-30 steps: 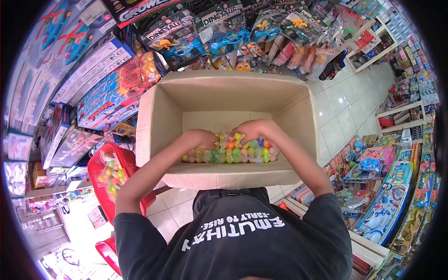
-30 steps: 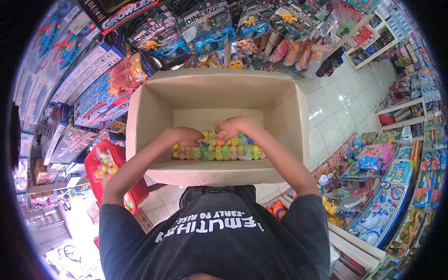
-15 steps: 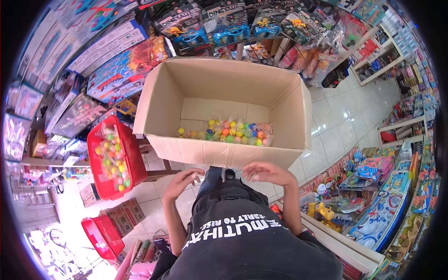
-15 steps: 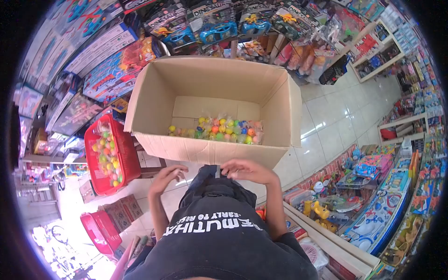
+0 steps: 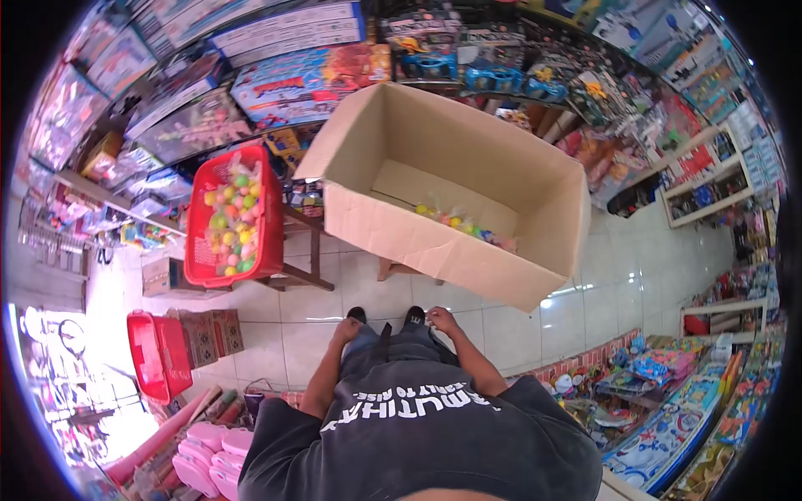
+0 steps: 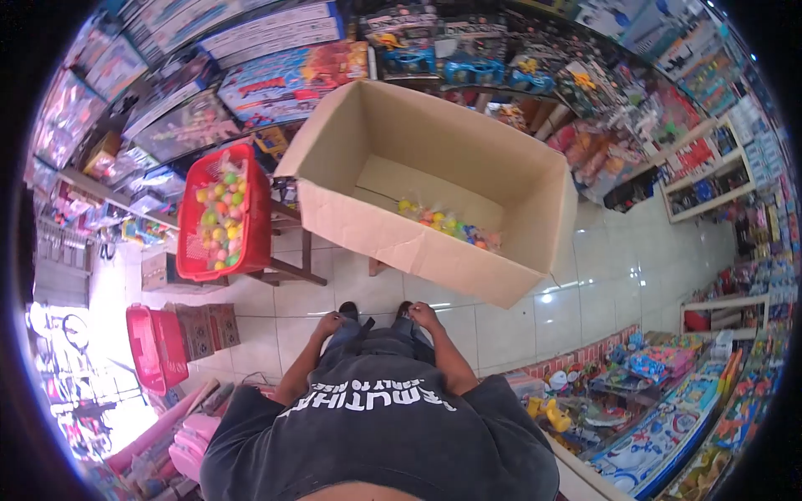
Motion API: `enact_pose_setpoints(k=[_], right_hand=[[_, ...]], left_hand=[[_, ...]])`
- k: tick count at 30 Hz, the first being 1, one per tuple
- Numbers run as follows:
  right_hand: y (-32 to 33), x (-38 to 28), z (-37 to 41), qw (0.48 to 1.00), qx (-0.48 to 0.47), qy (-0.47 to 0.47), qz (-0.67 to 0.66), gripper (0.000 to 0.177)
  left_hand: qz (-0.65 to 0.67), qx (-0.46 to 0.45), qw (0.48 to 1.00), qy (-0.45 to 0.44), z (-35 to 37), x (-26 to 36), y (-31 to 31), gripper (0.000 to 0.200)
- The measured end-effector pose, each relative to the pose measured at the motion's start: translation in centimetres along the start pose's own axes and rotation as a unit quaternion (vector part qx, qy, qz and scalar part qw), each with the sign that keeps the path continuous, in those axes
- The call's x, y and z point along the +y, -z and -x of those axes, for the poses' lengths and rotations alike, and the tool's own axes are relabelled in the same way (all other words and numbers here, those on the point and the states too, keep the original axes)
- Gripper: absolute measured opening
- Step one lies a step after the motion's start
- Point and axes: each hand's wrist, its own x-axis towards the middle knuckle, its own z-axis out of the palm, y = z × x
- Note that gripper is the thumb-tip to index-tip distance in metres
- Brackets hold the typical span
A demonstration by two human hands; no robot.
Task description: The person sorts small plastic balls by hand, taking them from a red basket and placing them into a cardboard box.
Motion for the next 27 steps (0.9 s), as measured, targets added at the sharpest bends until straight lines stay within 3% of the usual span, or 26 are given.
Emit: enact_pose_setpoints(k=[2,5,8,12,18,20,23,27], right_hand=[[0.0,-0.1,-0.1,0.996,-0.041,-0.076,0.005,0.021],[-0.1,0.0,-0.3,0.993,-0.041,-0.106,0.017,0.021],[-1.1,-0.9,-0.7,0.989,-0.004,-0.146,-0.009,0.022],[-5.1,-2.3,-2.4,0.986,0.038,-0.161,-0.035,0.021],[-14.6,-8.9,-5.2,0.997,-0.002,-0.074,-0.030,0.021],[-17.8,-11.0,-6.1,0.998,-0.031,-0.045,-0.012,0.022],[-21.5,-15.4,-6.9,0.996,-0.086,0.020,0.025,0.022],[-23.1,-20.7,-8.1,0.982,-0.129,0.128,0.047,0.018]], left_hand=[[-0.003,0.045,0.999,0.005,0.9,-1.6,-0.3,0.033],[0.197,0.093,0.976,-0.017,2.4,-4.2,-0.4,0.035],[0.173,0.103,0.979,0.015,1.8,-9.3,0.5,0.033],[0.157,0.127,0.978,0.053,4.9,-10.7,6.0,0.032],[0.231,0.088,0.967,0.059,5.2,-14.4,11.1,0.034],[0.164,0.079,0.982,-0.052,6.1,-13.4,13.1,0.037],[0.183,0.032,0.977,-0.105,7.6,-11.4,16.2,0.035],[0.249,0.067,0.951,-0.171,11.4,-6.8,21.7,0.030]])
